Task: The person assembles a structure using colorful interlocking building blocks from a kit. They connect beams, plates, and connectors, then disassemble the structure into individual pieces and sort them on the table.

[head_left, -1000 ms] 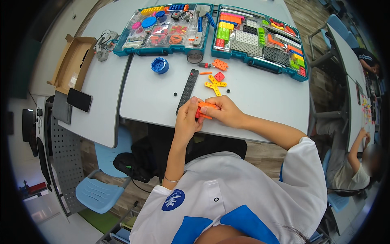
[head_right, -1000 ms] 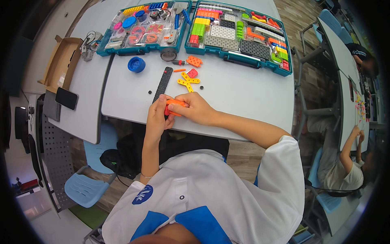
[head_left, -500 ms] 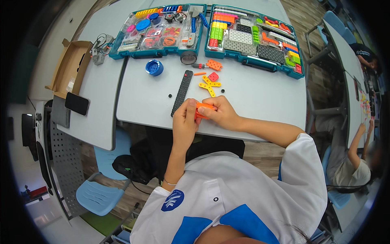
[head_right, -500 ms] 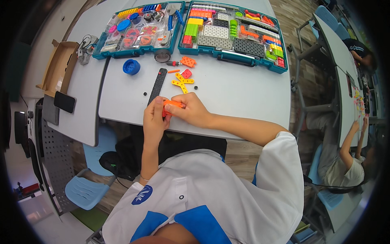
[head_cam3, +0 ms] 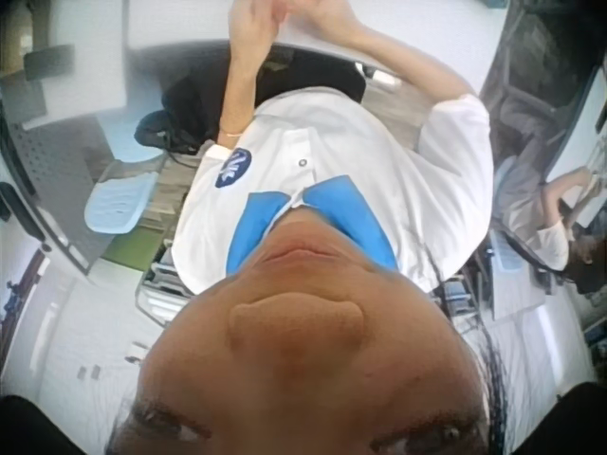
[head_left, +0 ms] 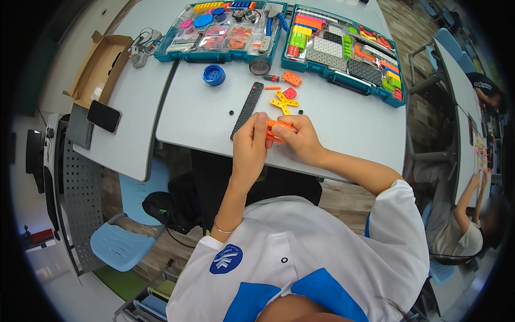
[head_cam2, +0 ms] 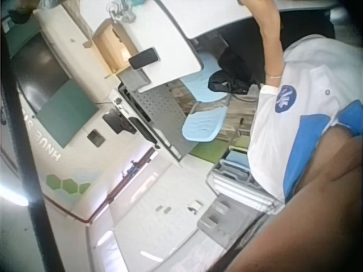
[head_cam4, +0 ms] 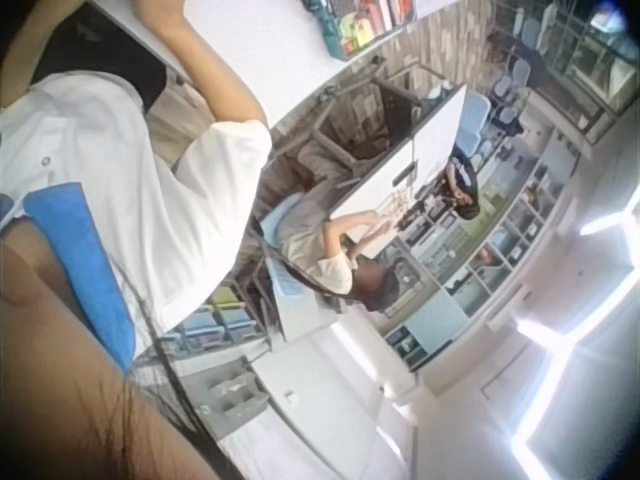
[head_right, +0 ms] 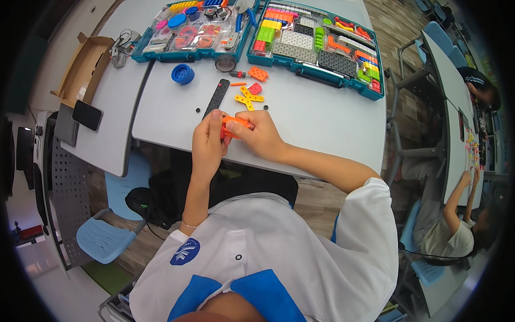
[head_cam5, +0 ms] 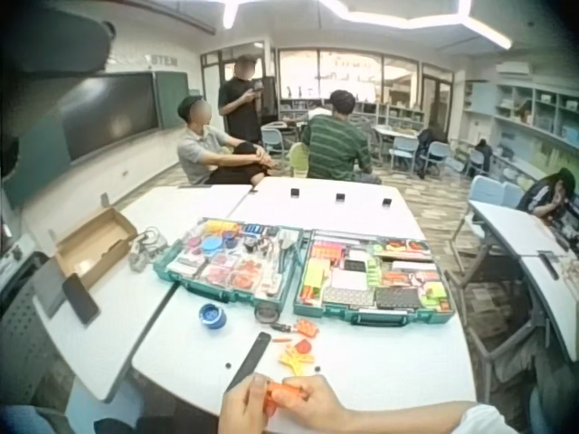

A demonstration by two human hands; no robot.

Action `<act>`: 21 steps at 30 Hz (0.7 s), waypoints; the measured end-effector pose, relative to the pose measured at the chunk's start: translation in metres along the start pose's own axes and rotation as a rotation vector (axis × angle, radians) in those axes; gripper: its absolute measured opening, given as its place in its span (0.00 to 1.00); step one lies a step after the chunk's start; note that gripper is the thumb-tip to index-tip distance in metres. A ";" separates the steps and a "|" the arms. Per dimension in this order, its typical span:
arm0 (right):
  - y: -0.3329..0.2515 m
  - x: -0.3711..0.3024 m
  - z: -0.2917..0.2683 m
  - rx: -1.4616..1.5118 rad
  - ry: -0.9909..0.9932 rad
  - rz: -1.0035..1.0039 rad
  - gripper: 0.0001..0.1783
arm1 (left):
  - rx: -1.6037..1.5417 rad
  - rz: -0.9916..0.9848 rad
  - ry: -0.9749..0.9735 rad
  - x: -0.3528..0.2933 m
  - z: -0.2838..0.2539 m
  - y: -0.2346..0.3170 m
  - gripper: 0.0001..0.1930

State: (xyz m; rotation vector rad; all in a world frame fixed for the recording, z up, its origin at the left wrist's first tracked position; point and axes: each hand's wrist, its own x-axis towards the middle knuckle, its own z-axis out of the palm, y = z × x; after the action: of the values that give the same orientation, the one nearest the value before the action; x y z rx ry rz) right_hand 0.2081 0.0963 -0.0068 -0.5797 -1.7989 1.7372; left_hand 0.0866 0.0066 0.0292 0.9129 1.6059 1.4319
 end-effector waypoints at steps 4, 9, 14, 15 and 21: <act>0.003 0.003 -0.018 0.222 0.045 -0.039 0.23 | -0.004 0.118 0.221 0.015 -0.014 -0.009 0.23; -0.006 0.021 -0.046 -0.533 0.141 -0.324 0.15 | -0.478 -0.025 0.281 0.018 -0.073 0.000 0.25; 0.001 0.028 -0.041 -0.911 0.127 -0.472 0.11 | -0.702 -0.097 0.073 0.018 -0.045 -0.021 0.26; 0.001 0.026 -0.040 -0.933 0.125 -0.519 0.11 | -0.738 -0.117 0.036 0.020 -0.039 -0.024 0.24; 0.004 0.027 -0.033 -1.061 0.057 -0.566 0.12 | -0.805 -0.153 -0.074 0.021 -0.022 -0.030 0.18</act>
State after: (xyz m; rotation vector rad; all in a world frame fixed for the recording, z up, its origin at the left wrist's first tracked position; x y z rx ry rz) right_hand 0.2099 0.1389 -0.0081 -0.4165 -2.4432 0.3114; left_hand 0.0574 0.0132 -0.0012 0.3513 0.8744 1.6994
